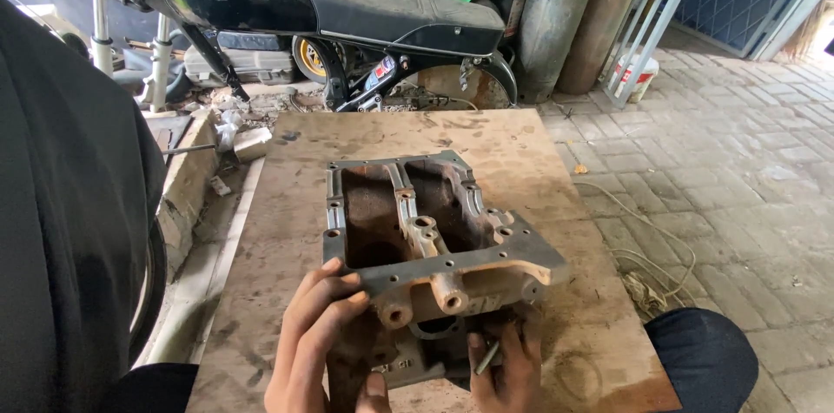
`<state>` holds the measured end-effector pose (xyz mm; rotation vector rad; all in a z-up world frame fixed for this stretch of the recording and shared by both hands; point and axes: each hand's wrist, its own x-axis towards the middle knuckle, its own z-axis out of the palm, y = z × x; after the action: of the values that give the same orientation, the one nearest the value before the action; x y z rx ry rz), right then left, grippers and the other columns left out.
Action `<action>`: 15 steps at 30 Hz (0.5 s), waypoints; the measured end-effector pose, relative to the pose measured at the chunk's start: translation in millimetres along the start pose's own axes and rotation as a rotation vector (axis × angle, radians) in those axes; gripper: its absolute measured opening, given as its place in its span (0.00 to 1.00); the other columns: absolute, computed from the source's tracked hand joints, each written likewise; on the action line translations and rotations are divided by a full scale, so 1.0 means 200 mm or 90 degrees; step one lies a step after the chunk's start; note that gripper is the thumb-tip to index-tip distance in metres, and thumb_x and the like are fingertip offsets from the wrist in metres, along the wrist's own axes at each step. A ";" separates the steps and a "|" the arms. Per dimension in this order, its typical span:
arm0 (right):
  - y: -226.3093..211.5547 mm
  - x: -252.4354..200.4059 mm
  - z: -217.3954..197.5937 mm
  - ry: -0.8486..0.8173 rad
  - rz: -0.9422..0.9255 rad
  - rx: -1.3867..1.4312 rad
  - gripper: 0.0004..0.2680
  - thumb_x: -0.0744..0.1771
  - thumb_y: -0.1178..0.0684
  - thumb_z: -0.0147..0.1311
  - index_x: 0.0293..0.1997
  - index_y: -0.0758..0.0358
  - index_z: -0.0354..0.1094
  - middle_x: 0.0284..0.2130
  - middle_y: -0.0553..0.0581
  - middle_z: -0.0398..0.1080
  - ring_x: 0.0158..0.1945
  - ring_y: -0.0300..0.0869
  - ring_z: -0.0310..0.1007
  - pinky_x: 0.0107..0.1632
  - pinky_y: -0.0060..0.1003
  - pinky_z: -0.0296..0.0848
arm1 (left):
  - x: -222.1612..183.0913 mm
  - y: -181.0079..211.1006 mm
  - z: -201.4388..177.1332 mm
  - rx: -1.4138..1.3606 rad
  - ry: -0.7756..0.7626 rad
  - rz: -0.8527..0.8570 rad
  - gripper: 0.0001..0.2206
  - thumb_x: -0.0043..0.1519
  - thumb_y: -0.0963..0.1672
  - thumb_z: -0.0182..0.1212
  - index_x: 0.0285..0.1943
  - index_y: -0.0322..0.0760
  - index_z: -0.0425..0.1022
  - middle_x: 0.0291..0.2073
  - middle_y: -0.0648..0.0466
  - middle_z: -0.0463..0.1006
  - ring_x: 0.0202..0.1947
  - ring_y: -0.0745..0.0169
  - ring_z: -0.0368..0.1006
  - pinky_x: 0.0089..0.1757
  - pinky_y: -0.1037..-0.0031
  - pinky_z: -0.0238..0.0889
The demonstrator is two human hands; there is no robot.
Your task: Cleaning and marking an engine casing using a marker, wire brush, and sandpaper in a garage setting.
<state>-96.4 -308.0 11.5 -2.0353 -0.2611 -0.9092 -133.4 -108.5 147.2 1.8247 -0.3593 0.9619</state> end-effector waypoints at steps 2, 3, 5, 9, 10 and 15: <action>-0.01 0.03 -0.01 0.007 -0.044 0.017 0.06 0.63 0.57 0.55 0.36 0.70 0.71 0.48 0.69 0.65 0.44 0.52 0.69 0.48 0.43 0.72 | 0.01 -0.01 0.01 -0.008 0.021 0.000 0.19 0.57 0.49 0.53 0.47 0.27 0.75 0.51 0.39 0.78 0.66 0.38 0.70 0.65 0.47 0.66; -0.01 0.02 -0.02 0.006 -0.018 0.014 0.06 0.62 0.56 0.55 0.35 0.69 0.71 0.48 0.68 0.67 0.41 0.51 0.71 0.44 0.43 0.73 | 0.01 -0.02 0.00 -0.013 0.005 0.005 0.20 0.58 0.49 0.53 0.49 0.27 0.74 0.53 0.39 0.77 0.67 0.37 0.69 0.66 0.46 0.64; 0.00 0.03 -0.02 0.007 0.006 0.011 0.06 0.62 0.55 0.55 0.34 0.67 0.70 0.48 0.67 0.68 0.37 0.50 0.74 0.41 0.43 0.74 | -0.01 -0.07 -0.02 -0.018 -0.011 0.012 0.20 0.59 0.50 0.54 0.51 0.28 0.74 0.54 0.39 0.76 0.68 0.36 0.68 0.67 0.45 0.62; 0.04 0.06 -0.04 0.123 -0.065 0.016 0.10 0.60 0.52 0.60 0.24 0.70 0.65 0.38 0.64 0.72 0.39 0.49 0.72 0.44 0.42 0.73 | -0.07 -0.17 -0.04 -0.002 -0.067 0.028 0.21 0.59 0.51 0.57 0.53 0.32 0.74 0.56 0.41 0.75 0.70 0.38 0.65 0.68 0.45 0.60; 0.05 0.06 -0.05 0.188 -0.089 0.016 0.14 0.59 0.47 0.60 0.21 0.73 0.64 0.34 0.65 0.73 0.41 0.52 0.74 0.48 0.44 0.74 | -0.08 -0.18 -0.04 0.009 -0.068 0.016 0.21 0.58 0.52 0.58 0.51 0.33 0.75 0.55 0.42 0.76 0.69 0.39 0.66 0.67 0.44 0.60; 1.60 -0.30 -0.28 -0.018 0.213 0.434 0.03 0.64 0.59 0.47 0.30 0.61 0.65 0.26 0.56 0.65 0.29 0.42 0.66 0.33 0.39 0.67 | -0.10 -0.19 -0.04 0.009 -0.058 0.041 0.21 0.61 0.54 0.56 0.50 0.33 0.76 0.54 0.44 0.77 0.69 0.41 0.67 0.68 0.45 0.61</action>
<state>-12.0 -535.6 -211.4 -1.3998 -0.2015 -0.4888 -124.7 -87.8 109.4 1.8837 -0.4709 0.9304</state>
